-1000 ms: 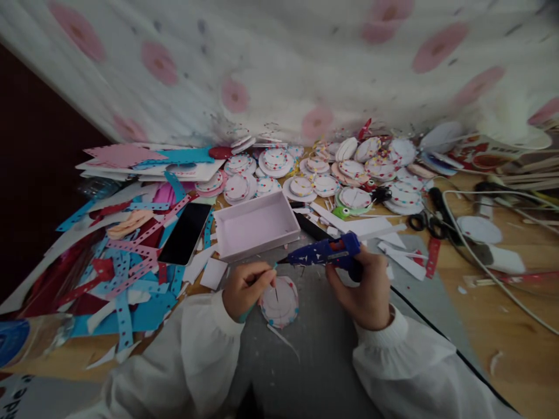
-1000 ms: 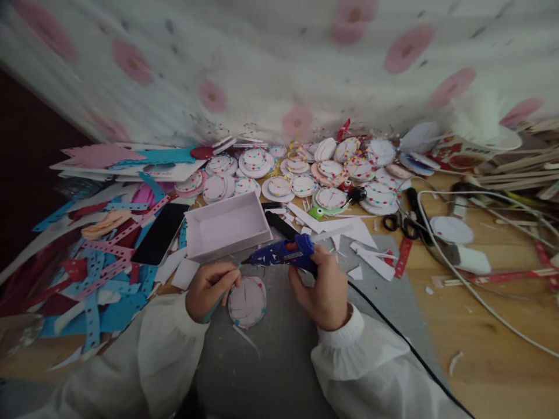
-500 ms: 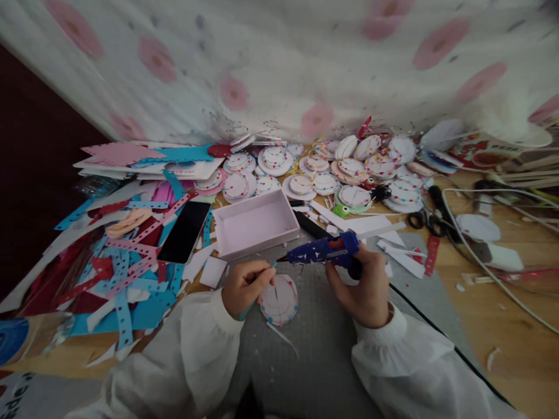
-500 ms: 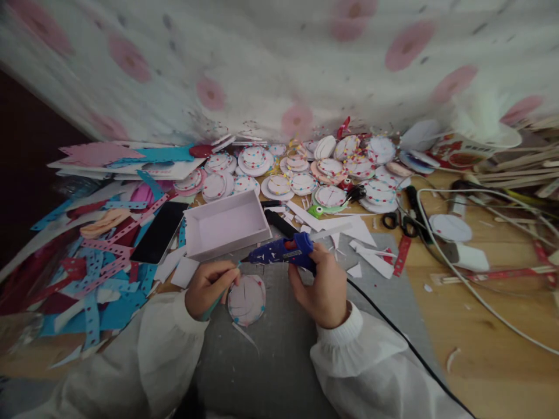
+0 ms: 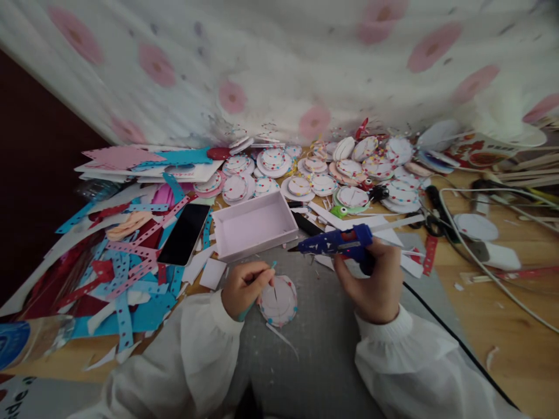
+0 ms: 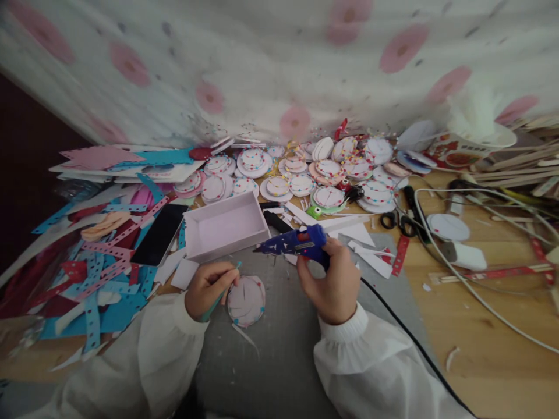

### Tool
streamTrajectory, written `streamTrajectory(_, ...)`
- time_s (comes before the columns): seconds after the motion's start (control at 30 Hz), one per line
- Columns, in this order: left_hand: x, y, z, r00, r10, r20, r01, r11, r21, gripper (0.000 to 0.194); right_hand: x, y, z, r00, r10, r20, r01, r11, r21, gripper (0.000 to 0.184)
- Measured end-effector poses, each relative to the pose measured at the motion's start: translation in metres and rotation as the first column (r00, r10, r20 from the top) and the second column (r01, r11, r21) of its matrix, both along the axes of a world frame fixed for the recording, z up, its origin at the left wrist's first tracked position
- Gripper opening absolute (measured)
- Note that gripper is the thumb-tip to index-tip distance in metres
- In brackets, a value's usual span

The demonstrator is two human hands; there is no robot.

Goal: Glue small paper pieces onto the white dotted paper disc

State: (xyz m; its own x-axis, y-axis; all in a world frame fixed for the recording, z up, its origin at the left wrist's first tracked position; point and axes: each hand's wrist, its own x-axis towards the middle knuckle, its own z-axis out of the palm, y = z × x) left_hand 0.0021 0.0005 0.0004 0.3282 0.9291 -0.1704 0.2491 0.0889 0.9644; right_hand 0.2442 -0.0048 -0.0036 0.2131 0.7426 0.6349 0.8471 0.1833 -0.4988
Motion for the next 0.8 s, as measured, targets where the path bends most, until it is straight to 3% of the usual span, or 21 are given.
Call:
streamTrajectory(0.13, 0.0, 0.0, 0.0, 1.0, 0.008, 0.006, -0.008, 1.0, -0.02, 0.034, 0.022, 0.014, 0.002, 0.987, -0.15, -0.06, 0.143, 0.985, -0.098, 0.04)
streamTrajectory(0.3, 0.0, 0.001, 0.0, 0.999, 0.029, 0.045, -0.028, 0.999, -0.032, 0.036, 0.054, 0.029, -0.014, 0.991, -0.131, -0.023, 0.123, 0.968, -0.217, 0.038)
streamTrajectory(0.43, 0.001, 0.003, 0.003, 0.992, 0.056, 0.116, -0.046, 0.995, -0.089, 0.038, 0.042, 0.025, -0.007, 0.99, -0.127, 0.055, 0.134, 0.979, -0.156, 0.027)
streamTrajectory(0.5, 0.001, 0.005, 0.004, 0.983, 0.057, 0.176, -0.031, 0.989, -0.145, 0.039, 0.024, 0.019, 0.005, 0.999, -0.05, 0.015, 0.051, 0.995, -0.081, 0.017)
streamTrajectory(0.57, 0.0, 0.006, 0.004, 0.966, 0.079, 0.245, -0.029, 0.979, -0.2, 0.04, 0.005, 0.009, 0.015, 0.981, 0.168, -0.094, -0.174, 0.983, -0.062, 0.007)
streamTrajectory(0.63, 0.0, 0.007, 0.003, 0.945, 0.112, 0.308, -0.039, 0.972, -0.233, 0.04, -0.012, -0.002, 0.02, 0.885, 0.432, -0.171, -0.453, 0.884, -0.111, 0.009)
streamTrajectory(0.7, -0.001, 0.008, 0.003, 0.929, 0.127, 0.347, -0.036, 0.966, -0.257, 0.039, -0.025, -0.012, 0.02, 0.749, 0.624, -0.224, -0.661, 0.726, -0.19, 0.013)
streamTrajectory(0.77, -0.002, 0.009, 0.004, 0.92, 0.13, 0.369, -0.017, 0.955, -0.295, 0.039, -0.034, -0.02, 0.018, 0.619, 0.743, -0.254, -0.785, 0.57, -0.243, 0.016)
streamTrajectory(0.8, -0.002, 0.009, 0.005, 0.916, 0.133, 0.377, -0.008, 0.949, -0.315, 0.04, -0.037, -0.022, 0.017, 0.578, 0.776, -0.253, -0.813, 0.524, -0.253, 0.017)
